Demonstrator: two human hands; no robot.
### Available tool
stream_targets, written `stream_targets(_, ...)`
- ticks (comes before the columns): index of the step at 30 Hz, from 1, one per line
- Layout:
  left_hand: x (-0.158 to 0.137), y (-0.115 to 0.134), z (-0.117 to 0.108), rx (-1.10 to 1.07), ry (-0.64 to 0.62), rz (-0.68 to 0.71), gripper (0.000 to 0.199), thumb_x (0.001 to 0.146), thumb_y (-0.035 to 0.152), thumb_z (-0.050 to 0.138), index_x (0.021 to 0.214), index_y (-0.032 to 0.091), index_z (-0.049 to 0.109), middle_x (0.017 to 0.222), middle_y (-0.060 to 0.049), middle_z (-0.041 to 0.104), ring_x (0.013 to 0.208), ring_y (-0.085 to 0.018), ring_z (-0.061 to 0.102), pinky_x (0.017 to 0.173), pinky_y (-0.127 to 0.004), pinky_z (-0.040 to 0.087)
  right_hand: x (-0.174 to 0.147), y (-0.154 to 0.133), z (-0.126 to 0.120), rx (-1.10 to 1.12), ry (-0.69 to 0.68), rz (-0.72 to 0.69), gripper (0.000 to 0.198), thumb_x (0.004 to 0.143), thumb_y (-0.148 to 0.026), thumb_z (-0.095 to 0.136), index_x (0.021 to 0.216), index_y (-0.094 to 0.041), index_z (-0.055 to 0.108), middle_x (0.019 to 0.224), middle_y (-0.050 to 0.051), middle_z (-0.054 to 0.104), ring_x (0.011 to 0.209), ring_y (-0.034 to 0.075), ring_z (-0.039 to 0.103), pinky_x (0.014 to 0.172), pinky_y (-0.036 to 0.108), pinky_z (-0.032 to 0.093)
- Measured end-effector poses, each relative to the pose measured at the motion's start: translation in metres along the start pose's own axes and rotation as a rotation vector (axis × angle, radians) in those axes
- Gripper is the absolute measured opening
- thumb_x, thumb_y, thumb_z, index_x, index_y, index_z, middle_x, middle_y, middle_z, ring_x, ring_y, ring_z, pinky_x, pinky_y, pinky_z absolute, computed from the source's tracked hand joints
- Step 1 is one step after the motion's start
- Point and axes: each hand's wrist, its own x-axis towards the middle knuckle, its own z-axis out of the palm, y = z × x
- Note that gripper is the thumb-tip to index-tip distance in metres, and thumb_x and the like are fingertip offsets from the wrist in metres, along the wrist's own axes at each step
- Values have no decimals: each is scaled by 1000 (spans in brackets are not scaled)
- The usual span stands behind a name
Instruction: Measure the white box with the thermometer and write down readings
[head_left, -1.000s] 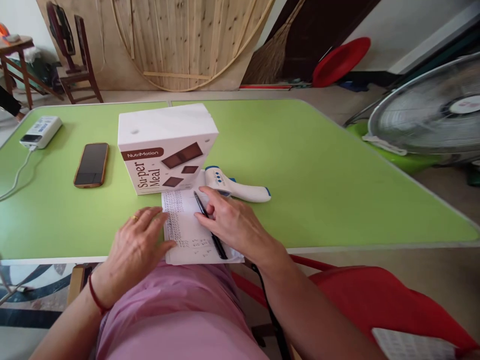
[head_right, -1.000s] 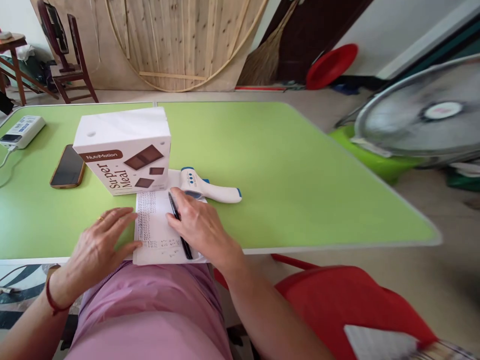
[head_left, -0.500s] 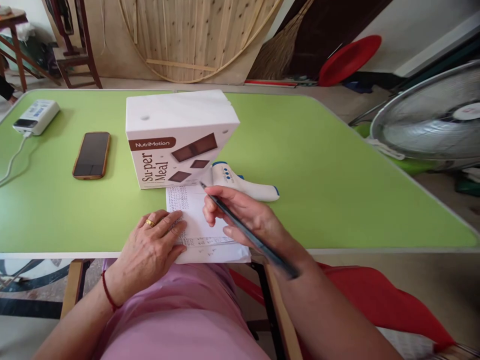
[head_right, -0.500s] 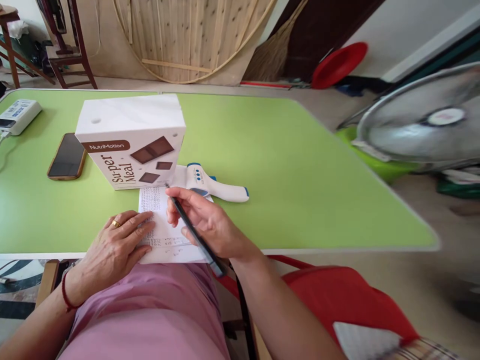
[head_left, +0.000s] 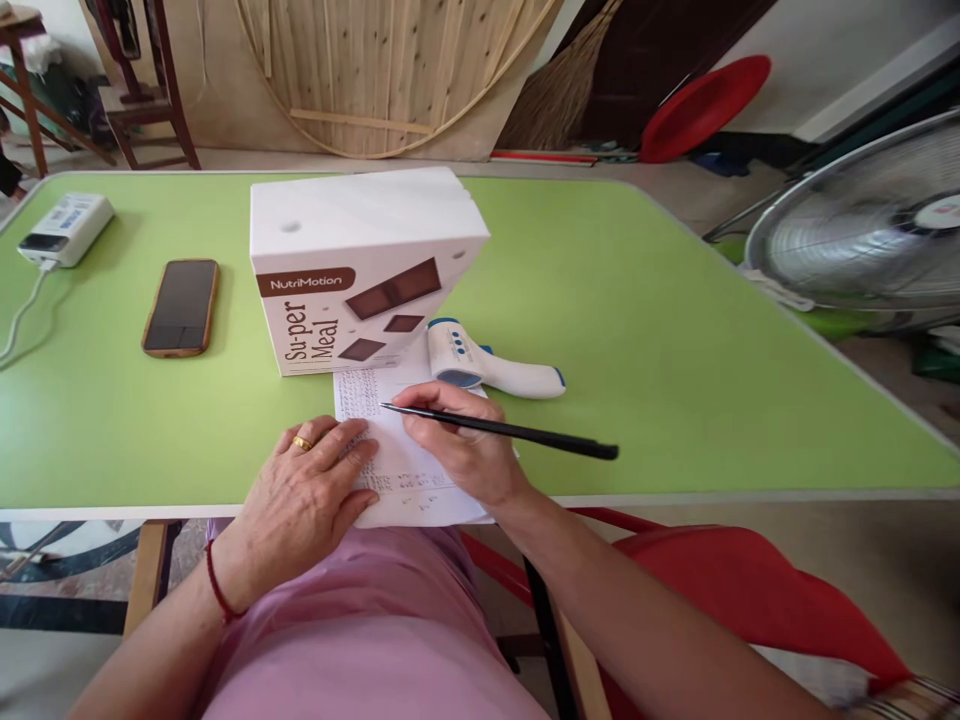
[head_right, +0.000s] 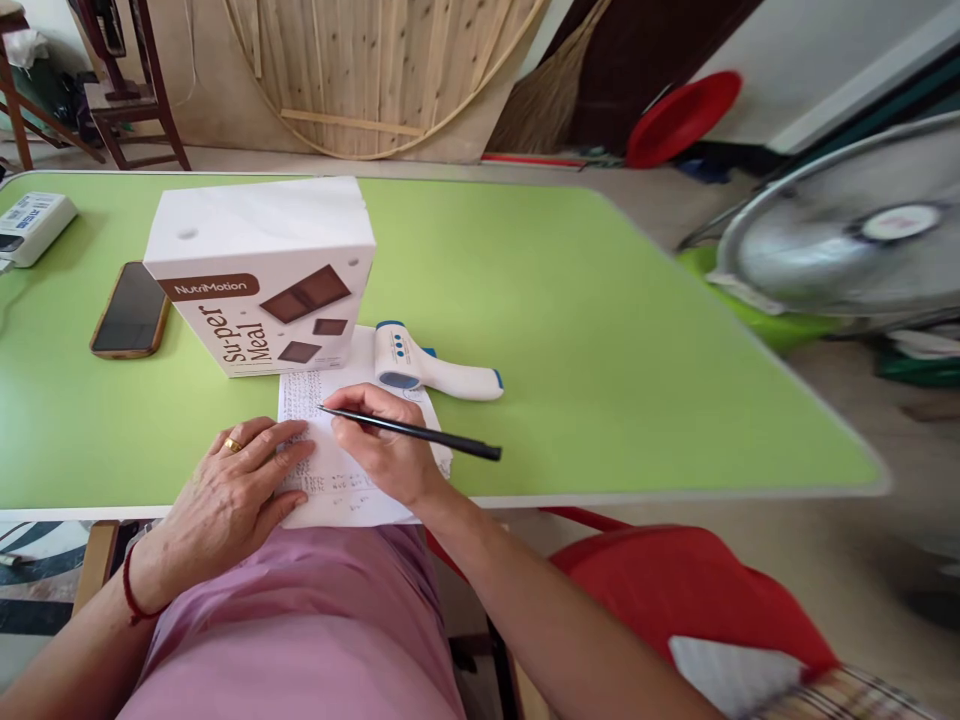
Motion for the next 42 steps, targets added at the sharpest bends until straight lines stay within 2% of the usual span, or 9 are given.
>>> stream_targets(3, 1, 0, -1, -5, -4, -5, 31, 103, 32, 50, 127, 15, 61, 137, -13, 64, 118, -33, 56, 90, -49, 50, -1, 2, 2, -26, 55, -8, 8, 74, -30, 60, 75, -22, 62, 52, -5, 56, 45, 11, 45, 45, 25, 38)
stream_targets(6, 1, 0, -1, 2, -16, -13, 31, 102, 32, 51, 127, 16, 62, 137, -14, 64, 119, -33, 56, 90, -49, 50, -1, 2, 5, -117, 80, -52, 8, 73, -29, 61, 70, -24, 57, 50, -6, 55, 45, 11, 46, 45, 25, 39)
stream_targets(9, 1, 0, -1, 6, -17, -6, 31, 102, 32, 51, 127, 15, 62, 137, -14, 64, 119, -33, 56, 90, -49, 50, -1, 2, 7, -212, 63, -128, 10, 75, -27, 60, 67, -24, 56, 54, -4, 59, 48, 12, 49, 47, 25, 42)
stream_targets(14, 0, -2, 1, 12, 12, 9, 32, 102, 33, 51, 126, 14, 62, 135, -14, 65, 118, -34, 56, 90, -50, 51, -1, 3, 7, -234, -3, -179, 12, 79, -27, 58, 68, -24, 56, 56, -4, 59, 49, 11, 49, 49, 23, 42)
stream_targets(27, 0, -2, 1, 19, 4, 3, 33, 103, 33, 49, 128, 16, 63, 136, -14, 64, 121, -33, 56, 93, -50, 51, -1, 3, 7, -261, -50, -156, 14, 81, -32, 56, 70, -25, 55, 59, -2, 61, 53, 13, 51, 52, 24, 43)
stream_targets(33, 1, -2, 1, 24, 29, 24, 34, 103, 32, 49, 126, 12, 63, 134, -14, 65, 117, -34, 56, 90, -51, 51, 0, 2, 7, -277, -35, -182, 11, 80, -27, 55, 69, -24, 53, 57, -3, 58, 52, 13, 52, 52, 24, 43)
stream_targets(42, 1, -2, 1, 14, 24, 16, 33, 102, 32, 50, 126, 13, 63, 135, -14, 65, 117, -35, 56, 90, -51, 50, -1, 3, 7, -260, -46, -194, 11, 80, -26, 56, 69, -24, 53, 57, -4, 59, 51, 12, 51, 51, 23, 41)
